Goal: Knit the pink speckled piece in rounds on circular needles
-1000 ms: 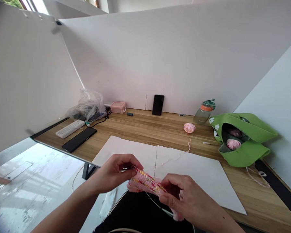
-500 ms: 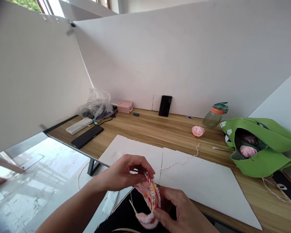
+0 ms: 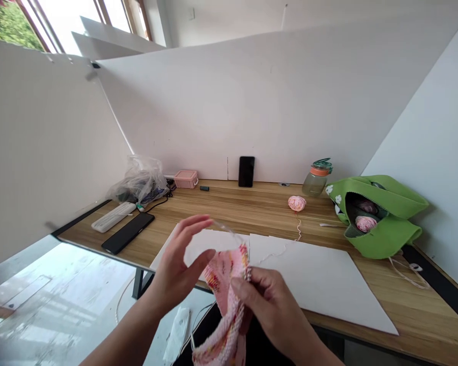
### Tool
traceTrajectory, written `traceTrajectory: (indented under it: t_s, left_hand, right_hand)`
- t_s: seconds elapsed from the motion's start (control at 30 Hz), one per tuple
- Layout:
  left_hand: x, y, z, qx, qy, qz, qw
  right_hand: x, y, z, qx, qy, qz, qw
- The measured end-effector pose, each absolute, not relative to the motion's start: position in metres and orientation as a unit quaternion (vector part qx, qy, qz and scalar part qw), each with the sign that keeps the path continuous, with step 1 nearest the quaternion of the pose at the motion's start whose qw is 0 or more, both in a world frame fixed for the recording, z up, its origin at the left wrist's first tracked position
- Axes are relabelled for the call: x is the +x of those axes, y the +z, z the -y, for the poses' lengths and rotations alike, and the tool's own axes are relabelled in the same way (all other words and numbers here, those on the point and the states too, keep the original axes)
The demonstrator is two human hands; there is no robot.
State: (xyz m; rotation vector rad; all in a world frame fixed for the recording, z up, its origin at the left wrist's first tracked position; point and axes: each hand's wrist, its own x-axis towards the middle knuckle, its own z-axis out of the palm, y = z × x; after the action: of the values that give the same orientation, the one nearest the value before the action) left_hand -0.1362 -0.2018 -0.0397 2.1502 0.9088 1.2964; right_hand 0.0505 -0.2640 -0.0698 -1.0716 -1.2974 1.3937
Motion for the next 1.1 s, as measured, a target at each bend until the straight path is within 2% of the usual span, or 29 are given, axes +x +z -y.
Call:
traceTrajectory:
  t_s: [0.07, 0.2, 0.27, 0.33, 0.47, 0.6, 0.7, 0.73, 0.87, 0.93, 1.0, 1.1]
  left_hand:
    - [-0.140, -0.037, 0.212, 0.787, 0.501, -0.326, 0.153]
    - [-0.136, -0.036, 0.240, 0.836, 0.467, -0.268, 0.107]
    - [-0.131, -0.038, 0.249, 0.860, 0.434, -0.259, 0.071]
    - [-0.127, -0.039, 0.252, 0.871, 0.405, -0.267, 0.076]
    - [-0.135, -0.029, 0.254, 0.861, 0.378, -0.246, 0.234]
    - [-0.154, -0.013, 0.261, 0.833, 0.352, -0.214, 0.369]
    - [-0.165, -0.006, 0.264, 0.816, 0.301, -0.214, 0.444]
    - [-0.166, -0.005, 0.263, 0.808, 0.279, -0.215, 0.472]
    - [-0.158, -0.006, 0.241, 0.742, 0.223, -0.238, 0.585]
    - [-0.147, -0.009, 0.222, 0.700, 0.221, -0.246, 0.634]
    - [-0.134, -0.011, 0.199, 0.651, 0.203, -0.235, 0.693]
    - [-0.116, -0.015, 0.168, 0.593, 0.179, -0.223, 0.753]
  right_hand:
    - [0.051, -0.060, 0.263, -0.419, 0.583, 0.435, 0.543]
    - [0.043, -0.045, 0.268, -0.382, 0.539, 0.340, 0.670]
    - [0.037, -0.043, 0.276, -0.386, 0.476, 0.357, 0.705]
    - [0.032, -0.045, 0.287, -0.414, 0.400, 0.418, 0.703]
    - [0.031, -0.064, 0.312, -0.499, 0.171, 0.556, 0.642]
    - [0.046, -0.091, 0.328, -0.528, -0.089, 0.579, 0.615]
    - [0.065, -0.097, 0.333, -0.480, -0.159, 0.669, 0.545]
    - [0.071, -0.096, 0.333, -0.470, -0.171, 0.666, 0.554]
    - [0.090, -0.080, 0.322, -0.508, -0.107, 0.667, 0.535]
    - [0.097, -0.071, 0.307, -0.531, -0.021, 0.645, 0.549]
    - [0.104, -0.064, 0.287, -0.515, 0.141, 0.604, 0.591]
    - [0.111, -0.055, 0.251, -0.414, 0.400, 0.516, 0.635]
